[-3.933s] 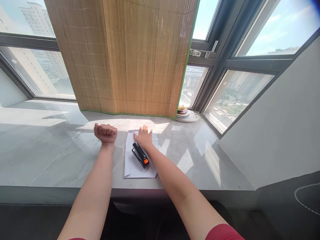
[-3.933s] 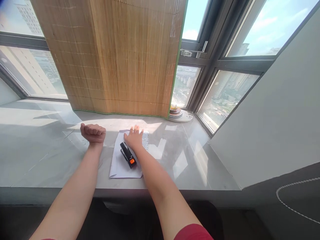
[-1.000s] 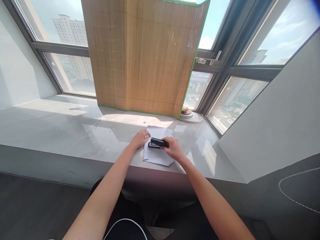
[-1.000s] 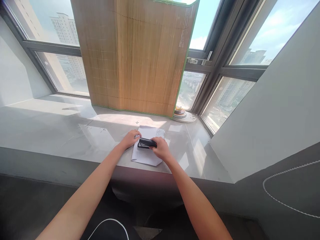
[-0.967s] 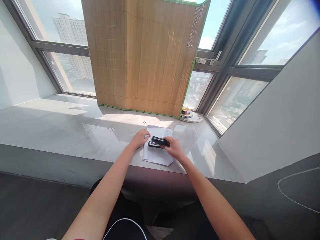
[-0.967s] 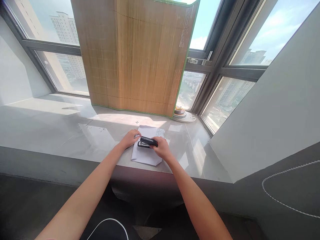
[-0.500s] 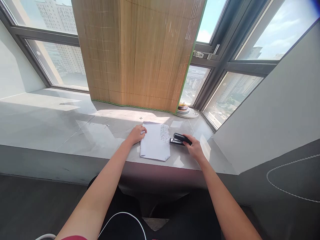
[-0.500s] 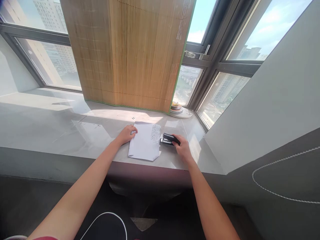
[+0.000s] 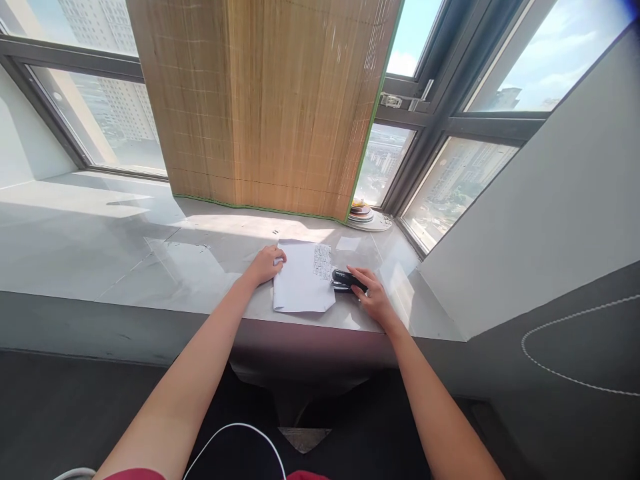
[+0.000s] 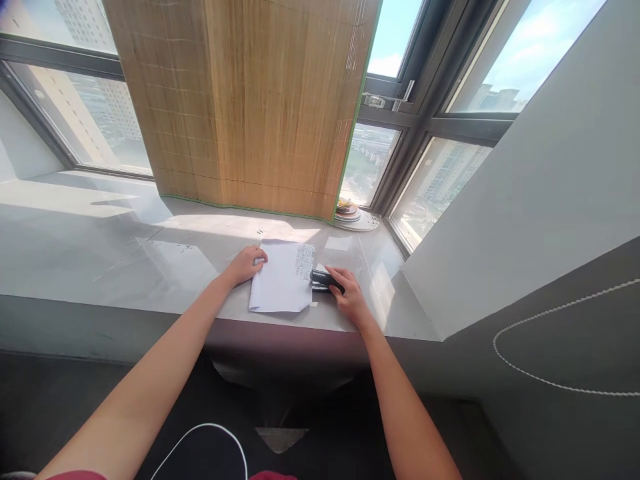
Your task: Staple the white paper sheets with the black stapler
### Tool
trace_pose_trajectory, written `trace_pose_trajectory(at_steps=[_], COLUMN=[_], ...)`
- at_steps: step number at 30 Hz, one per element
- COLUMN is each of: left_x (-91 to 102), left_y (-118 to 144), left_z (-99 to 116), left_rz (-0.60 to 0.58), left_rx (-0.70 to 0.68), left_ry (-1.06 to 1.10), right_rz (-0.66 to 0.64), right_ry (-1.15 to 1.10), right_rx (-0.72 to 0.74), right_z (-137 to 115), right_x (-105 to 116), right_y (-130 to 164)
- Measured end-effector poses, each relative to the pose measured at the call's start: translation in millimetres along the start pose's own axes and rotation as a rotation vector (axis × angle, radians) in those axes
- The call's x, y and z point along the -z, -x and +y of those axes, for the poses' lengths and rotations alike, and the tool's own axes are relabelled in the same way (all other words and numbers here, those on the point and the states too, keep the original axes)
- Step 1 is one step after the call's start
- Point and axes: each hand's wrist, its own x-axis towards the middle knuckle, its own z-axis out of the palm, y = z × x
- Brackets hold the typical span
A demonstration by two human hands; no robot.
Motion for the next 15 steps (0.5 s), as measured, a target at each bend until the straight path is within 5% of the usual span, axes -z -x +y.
trace_pose_trajectory(at_steps=[8,15], left_x=[0.6,-0.5], left_y=[0.1,-1.6], left_z=[1.0,-2.0], left_rz=[0.004,0.01], left_rx=[0.005,0.026], left_ry=[0.006,-0.028], right_rz=[-0.116,-0.1], right_ry=[0.294,0.293], right_rx=[0.08,0.093], right_z=[-15.7,-11.7], right_x=[-6.3,-8.8], right_y=[3.4,4.4])
